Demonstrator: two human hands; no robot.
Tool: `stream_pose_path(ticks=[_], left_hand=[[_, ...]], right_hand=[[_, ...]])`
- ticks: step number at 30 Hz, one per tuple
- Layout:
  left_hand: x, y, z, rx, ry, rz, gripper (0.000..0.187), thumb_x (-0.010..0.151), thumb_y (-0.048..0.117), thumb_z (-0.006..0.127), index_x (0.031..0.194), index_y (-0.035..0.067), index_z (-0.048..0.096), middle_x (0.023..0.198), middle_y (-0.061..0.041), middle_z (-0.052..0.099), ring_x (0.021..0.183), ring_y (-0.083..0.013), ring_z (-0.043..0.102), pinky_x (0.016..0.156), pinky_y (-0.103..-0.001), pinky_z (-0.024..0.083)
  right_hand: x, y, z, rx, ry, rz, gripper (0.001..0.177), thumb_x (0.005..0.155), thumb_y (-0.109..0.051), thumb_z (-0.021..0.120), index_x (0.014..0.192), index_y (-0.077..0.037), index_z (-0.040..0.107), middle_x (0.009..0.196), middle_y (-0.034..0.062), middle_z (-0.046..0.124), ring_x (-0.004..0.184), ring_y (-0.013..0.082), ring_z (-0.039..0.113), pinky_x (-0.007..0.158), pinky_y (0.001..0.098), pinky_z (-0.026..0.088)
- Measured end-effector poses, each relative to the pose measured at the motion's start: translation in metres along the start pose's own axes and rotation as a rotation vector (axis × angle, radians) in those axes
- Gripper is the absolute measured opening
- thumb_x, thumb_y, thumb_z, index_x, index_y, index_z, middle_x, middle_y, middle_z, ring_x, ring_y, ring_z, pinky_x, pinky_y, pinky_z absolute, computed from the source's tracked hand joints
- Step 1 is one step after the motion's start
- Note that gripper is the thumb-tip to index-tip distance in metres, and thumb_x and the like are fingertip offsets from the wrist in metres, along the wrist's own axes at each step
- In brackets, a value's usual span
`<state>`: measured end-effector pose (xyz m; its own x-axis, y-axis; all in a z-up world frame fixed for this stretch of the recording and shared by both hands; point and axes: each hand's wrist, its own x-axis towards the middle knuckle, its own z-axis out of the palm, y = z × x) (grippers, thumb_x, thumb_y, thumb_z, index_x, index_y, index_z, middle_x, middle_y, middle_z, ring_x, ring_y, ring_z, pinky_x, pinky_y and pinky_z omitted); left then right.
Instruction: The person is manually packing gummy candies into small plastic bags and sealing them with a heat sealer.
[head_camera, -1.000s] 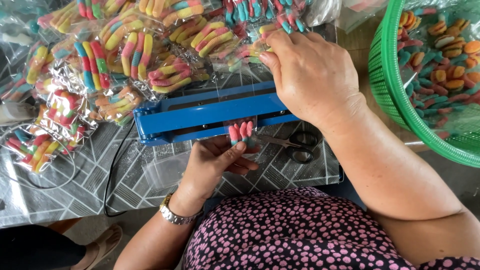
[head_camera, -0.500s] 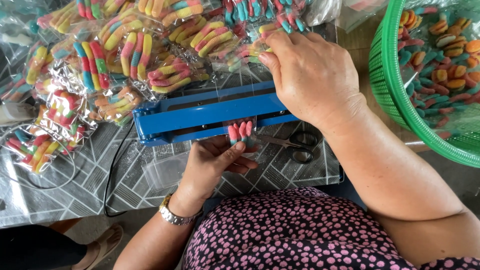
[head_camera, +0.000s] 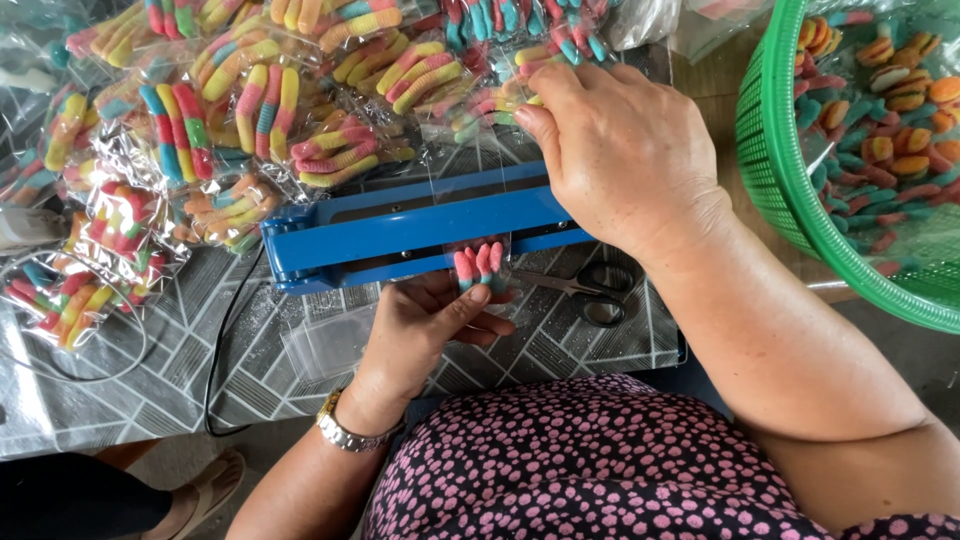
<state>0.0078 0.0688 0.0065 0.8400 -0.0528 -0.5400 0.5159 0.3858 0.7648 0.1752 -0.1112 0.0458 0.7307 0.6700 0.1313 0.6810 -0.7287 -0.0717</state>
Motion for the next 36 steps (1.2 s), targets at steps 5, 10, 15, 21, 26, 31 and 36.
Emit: stream_pose_path(ticks=[5, 10, 15, 21, 26, 31, 36], left_hand=[[0.000, 0.000, 0.000, -0.004, 0.002, 0.003, 0.035, 0.091, 0.017, 0.070, 0.109, -0.012, 0.073, 0.103, -0.025, 0.081, 0.075, -0.0287, 0.080, 0.060, -0.029, 0.066], [0.001, -0.002, -0.001, -0.003, -0.004, 0.012, 0.035, 0.091, 0.017, 0.070, 0.110, -0.013, 0.073, 0.102, -0.025, 0.081, 0.075, -0.0291, 0.080, 0.061, -0.029, 0.067], [0.000, -0.003, -0.001, 0.005, 0.008, 0.026, 0.035, 0.091, 0.016, 0.069, 0.110, -0.013, 0.072, 0.101, -0.026, 0.080, 0.074, -0.0293, 0.080, 0.063, -0.031, 0.068], [-0.002, -0.003, 0.000, -0.058, 0.010, 0.042, 0.033, 0.090, 0.013, 0.071, 0.107, -0.015, 0.072, 0.100, -0.030, 0.079, 0.076, -0.0355, 0.079, 0.068, -0.037, 0.069], [-0.003, -0.003, 0.000, -0.050, 0.014, 0.030, 0.034, 0.090, 0.014, 0.071, 0.105, -0.016, 0.071, 0.101, -0.029, 0.078, 0.078, -0.0368, 0.079, 0.069, -0.038, 0.069], [-0.004, -0.006, 0.000, -0.032, 0.000, 0.053, 0.033, 0.090, 0.014, 0.071, 0.107, -0.015, 0.069, 0.102, -0.028, 0.079, 0.078, -0.0348, 0.079, 0.065, -0.035, 0.067], [-0.005, -0.005, -0.001, -0.025, -0.032, 0.076, 0.034, 0.092, 0.016, 0.069, 0.106, -0.014, 0.072, 0.101, -0.026, 0.079, 0.078, -0.0327, 0.079, 0.067, -0.032, 0.066]], right_hand=[[0.001, 0.000, -0.002, 0.006, -0.003, 0.004, 0.036, 0.115, -0.034, 0.052, 0.138, -0.008, 0.062, 0.112, 0.0105, 0.074, 0.096, 0.0379, 0.069, 0.065, 0.0510, 0.059], [0.001, -0.001, -0.003, 0.006, -0.013, 0.010, 0.036, 0.115, -0.033, 0.051, 0.137, -0.008, 0.062, 0.110, 0.0107, 0.074, 0.095, 0.0375, 0.070, 0.064, 0.0504, 0.059], [0.002, -0.001, -0.004, 0.022, -0.025, 0.023, 0.034, 0.115, -0.034, 0.051, 0.136, -0.009, 0.063, 0.108, 0.0092, 0.075, 0.095, 0.0373, 0.070, 0.063, 0.0523, 0.059], [0.001, -0.002, -0.004, 0.018, 0.035, 0.010, 0.035, 0.116, -0.035, 0.047, 0.135, -0.012, 0.065, 0.102, 0.0089, 0.075, 0.092, 0.0371, 0.070, 0.060, 0.0535, 0.056], [-0.001, -0.004, -0.034, -0.004, 0.122, 0.010, 0.028, 0.121, -0.036, 0.056, 0.114, -0.013, 0.071, 0.094, 0.0048, 0.071, 0.074, 0.0233, 0.068, 0.057, 0.0413, 0.055], [-0.031, -0.013, -0.079, -0.006, 0.563, -0.184, 0.018, 0.129, -0.019, 0.085, 0.112, -0.013, 0.081, 0.082, -0.0005, 0.063, 0.064, 0.0209, 0.055, 0.062, 0.0381, 0.039], [-0.100, -0.031, -0.104, -0.002, 0.610, -0.228, 0.026, 0.116, -0.008, 0.064, 0.113, 0.014, 0.076, 0.122, 0.0338, 0.072, 0.105, 0.0532, 0.067, 0.090, 0.0597, 0.043]])
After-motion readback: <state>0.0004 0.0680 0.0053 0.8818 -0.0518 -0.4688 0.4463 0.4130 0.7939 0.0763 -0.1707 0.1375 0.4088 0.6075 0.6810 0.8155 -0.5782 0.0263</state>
